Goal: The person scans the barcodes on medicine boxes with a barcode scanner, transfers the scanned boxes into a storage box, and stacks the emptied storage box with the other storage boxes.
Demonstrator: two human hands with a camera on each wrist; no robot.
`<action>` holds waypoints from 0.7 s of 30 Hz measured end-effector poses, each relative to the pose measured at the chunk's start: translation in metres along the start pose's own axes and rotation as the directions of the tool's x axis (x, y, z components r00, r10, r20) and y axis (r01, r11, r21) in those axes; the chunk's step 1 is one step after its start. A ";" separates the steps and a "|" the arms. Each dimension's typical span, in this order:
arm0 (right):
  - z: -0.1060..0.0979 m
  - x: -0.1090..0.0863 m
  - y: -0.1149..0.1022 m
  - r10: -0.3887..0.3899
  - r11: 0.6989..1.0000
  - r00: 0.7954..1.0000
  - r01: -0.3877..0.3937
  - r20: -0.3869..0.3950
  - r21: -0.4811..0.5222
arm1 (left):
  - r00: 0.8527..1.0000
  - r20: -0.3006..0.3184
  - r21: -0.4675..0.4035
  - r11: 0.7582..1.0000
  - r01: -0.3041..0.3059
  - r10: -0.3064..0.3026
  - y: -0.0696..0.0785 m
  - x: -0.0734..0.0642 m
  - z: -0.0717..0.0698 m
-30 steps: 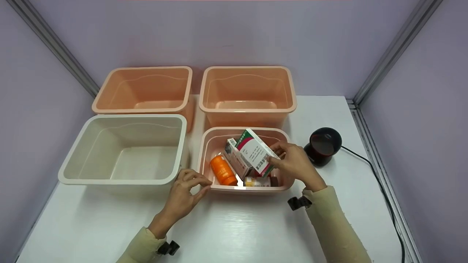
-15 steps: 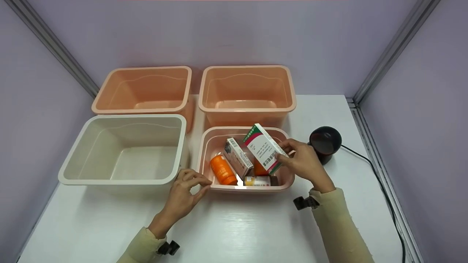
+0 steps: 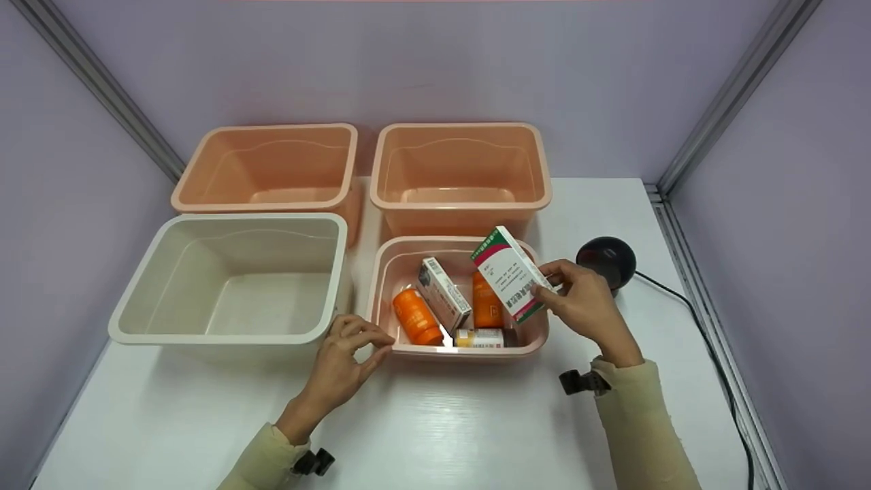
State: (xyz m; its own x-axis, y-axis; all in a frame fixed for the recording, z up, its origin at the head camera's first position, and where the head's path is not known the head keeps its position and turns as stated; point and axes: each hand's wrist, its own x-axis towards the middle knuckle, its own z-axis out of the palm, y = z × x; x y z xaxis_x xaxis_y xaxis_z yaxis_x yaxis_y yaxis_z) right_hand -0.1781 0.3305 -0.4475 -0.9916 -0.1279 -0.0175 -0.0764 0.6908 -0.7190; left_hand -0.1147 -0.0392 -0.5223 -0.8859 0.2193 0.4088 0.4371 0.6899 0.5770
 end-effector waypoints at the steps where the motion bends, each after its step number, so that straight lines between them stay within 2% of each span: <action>1: -0.001 -0.001 0.001 0.001 1.000 1.000 -0.001 -0.004 0.003 | 1.000 0.001 -0.001 1.000 0.001 -0.001 0.000 0.000 0.000; 5: -0.005 -0.004 0.006 0.009 1.000 1.000 -0.009 -0.020 0.018 | 1.000 -0.002 -0.003 1.000 -0.003 0.003 0.000 0.000 -0.001; 13: -0.014 -0.011 0.016 0.084 0.996 0.996 -0.083 -0.033 0.028 | 1.000 0.004 0.003 1.000 0.007 -0.007 0.000 0.000 0.000; 21: -0.020 -0.020 0.023 0.083 0.996 0.992 -0.082 -0.094 0.019 | 1.000 0.010 -0.009 1.000 0.014 -0.014 0.000 0.000 -0.001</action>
State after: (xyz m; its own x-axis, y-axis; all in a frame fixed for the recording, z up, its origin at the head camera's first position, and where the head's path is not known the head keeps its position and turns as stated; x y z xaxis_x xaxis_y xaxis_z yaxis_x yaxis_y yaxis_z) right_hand -0.1623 0.3630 -0.4499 -0.9999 -0.0025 -0.0122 0.0072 0.6851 -0.7285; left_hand -0.1144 -0.0395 -0.5220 -0.8934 0.2166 0.3937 0.4260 0.6868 0.5889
